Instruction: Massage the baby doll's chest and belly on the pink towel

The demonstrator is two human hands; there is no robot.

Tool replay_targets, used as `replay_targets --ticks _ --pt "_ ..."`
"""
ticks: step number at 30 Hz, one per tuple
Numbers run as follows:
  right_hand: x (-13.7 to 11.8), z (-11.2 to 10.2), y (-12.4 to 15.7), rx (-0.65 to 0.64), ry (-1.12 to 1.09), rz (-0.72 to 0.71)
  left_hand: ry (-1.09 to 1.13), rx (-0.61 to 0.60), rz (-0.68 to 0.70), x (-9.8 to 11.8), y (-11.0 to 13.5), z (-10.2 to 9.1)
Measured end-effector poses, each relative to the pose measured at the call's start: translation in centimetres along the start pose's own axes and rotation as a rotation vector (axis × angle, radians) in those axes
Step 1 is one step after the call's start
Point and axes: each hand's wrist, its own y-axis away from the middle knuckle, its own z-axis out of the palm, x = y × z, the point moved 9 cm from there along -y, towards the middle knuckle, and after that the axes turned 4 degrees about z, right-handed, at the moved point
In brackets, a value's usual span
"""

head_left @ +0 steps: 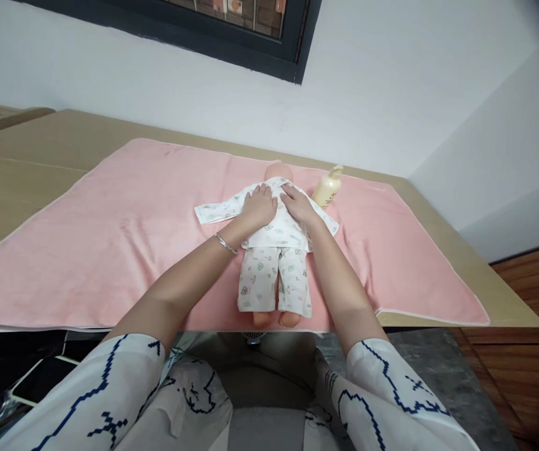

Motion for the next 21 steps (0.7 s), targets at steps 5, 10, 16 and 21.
replay_targets --ticks 5,10,16,21 --pt "1.8 1.3 -0.9 0.05 -0.064 0.014 -0.021 0.019 0.01 0.2 0.4 0.2" --pt "1.8 1.7 -0.9 0.062 -0.009 0.008 -0.041 0.029 0.025 -0.1 0.2 0.1" --pt "2.0 1.6 -0.5 -0.006 0.078 0.064 -0.028 -0.054 -0.005 1.1 0.7 0.2" --pt "0.3 1.0 0.3 -0.023 0.159 0.05 0.019 -0.028 0.126 1.7 -0.1 0.2"
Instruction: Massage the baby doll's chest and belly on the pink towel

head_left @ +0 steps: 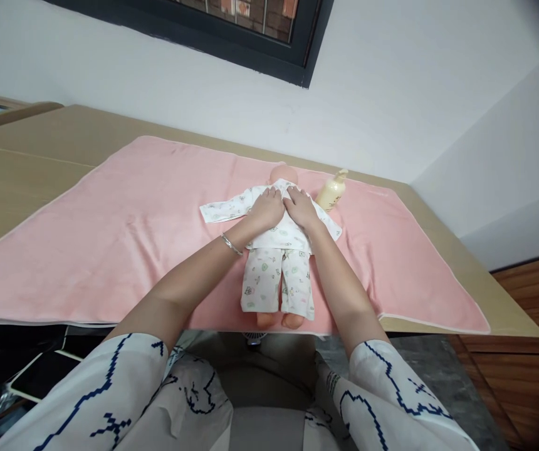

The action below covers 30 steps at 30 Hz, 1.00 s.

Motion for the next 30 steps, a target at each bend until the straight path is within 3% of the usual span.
replay_targets --ticks 6,12,16,24,27,30 --pt "-2.9 -1.1 1.7 0.02 0.146 0.11 0.161 0.091 -0.027 -3.2 -0.7 -0.6" --pt "-1.5 -1.1 0.7 0.049 0.044 0.042 0.01 0.061 -0.111 -0.4 0.7 -1.8" --pt "-0.1 -1.2 -0.1 0.076 -0.016 -0.025 0.03 0.027 -0.053 1.6 1.0 -2.2" --pt "-3.8 -1.8 1.8 0.045 0.15 -0.037 0.062 0.112 -0.02 -2.2 -0.5 -1.7" --pt "-3.3 -1.7 1.5 0.041 0.115 -0.027 -0.007 0.094 -0.098 -2.3 -0.2 -1.8" --pt "-1.7 -1.2 0.7 0.059 -0.016 -0.082 -0.051 0.051 -0.142 -1.0 0.7 -2.1"
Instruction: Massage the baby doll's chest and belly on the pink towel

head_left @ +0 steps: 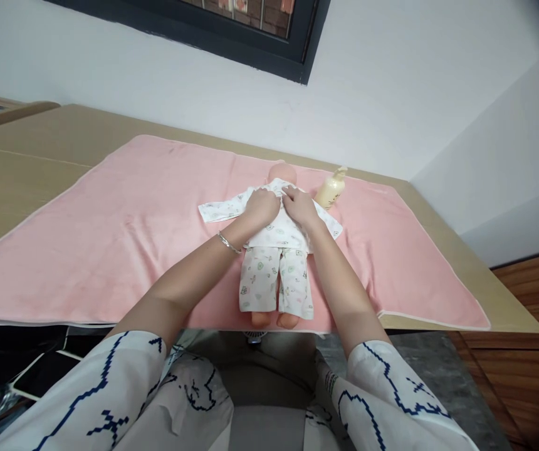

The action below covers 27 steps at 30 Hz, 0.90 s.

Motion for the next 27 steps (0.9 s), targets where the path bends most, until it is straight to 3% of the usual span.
replay_targets --ticks 5,8,12,15,21,27 --pt "2.4 0.6 -0.4 0.076 -0.107 0.041 0.034 -0.036 0.008 0.8 0.5 0.0" --pt "1.1 0.2 0.2 0.082 0.006 0.097 0.089 0.003 0.025 -0.6 -0.6 0.7" --pt "-1.1 -0.4 0.7 0.066 0.139 0.141 0.218 -0.018 0.019 -3.0 -2.4 3.0" --pt "-0.7 -0.1 0.4 0.071 0.082 0.139 0.281 0.02 0.007 -3.8 -2.8 3.8" --pt "1.8 0.9 -0.3 0.115 -0.111 0.105 0.298 0.176 -0.002 -3.5 -1.5 2.9" --pt "0.0 -1.7 0.3 0.228 -0.119 0.068 0.353 0.247 0.002 -3.8 -1.0 2.5"
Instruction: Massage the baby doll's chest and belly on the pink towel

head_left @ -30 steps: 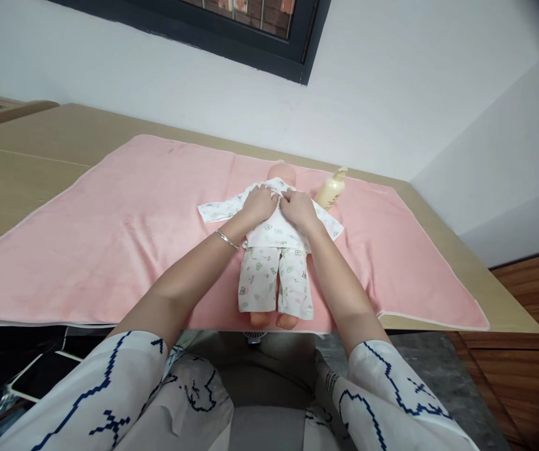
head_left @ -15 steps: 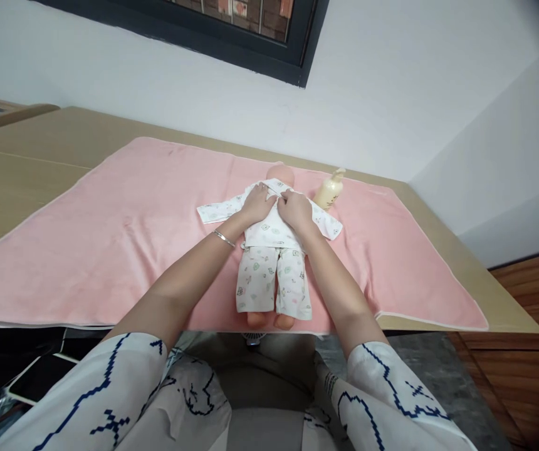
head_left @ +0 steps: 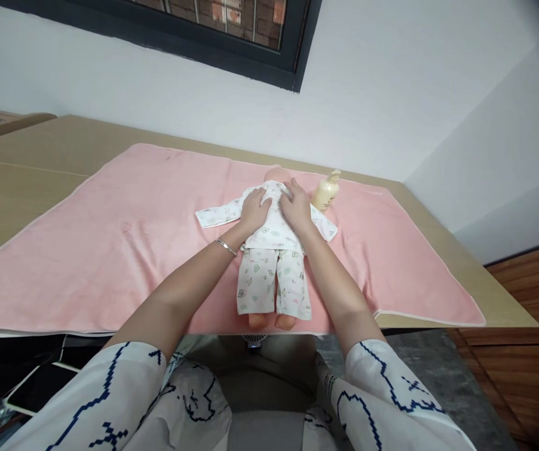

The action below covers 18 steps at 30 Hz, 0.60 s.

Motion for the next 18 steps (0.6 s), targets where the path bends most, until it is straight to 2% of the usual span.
replay_targets --ticks 2,4,8,10,15,18 --pt "-0.7 -0.6 0.1 0.032 0.001 -0.017 0.012 0.012 -0.002 -0.1 0.1 -0.1" --pt "-1.0 -0.3 0.3 0.019 0.014 -0.036 0.024 0.027 -0.006 -0.1 0.2 -0.3" --pt "-0.3 2.4 0.3 -0.176 0.066 -0.011 0.065 0.064 0.028 0.3 0.4 -0.6" --pt "-0.1 2.7 0.1 -0.223 0.046 0.01 0.114 0.089 0.05 0.2 0.4 -0.6" --pt "-1.4 0.3 -0.3 -0.093 -0.059 -0.062 0.235 0.161 0.076 -0.5 0.2 -0.5" --pt "-1.3 1.2 0.1 -0.116 0.003 -0.07 0.283 0.17 0.07 -0.6 0.2 -0.5"
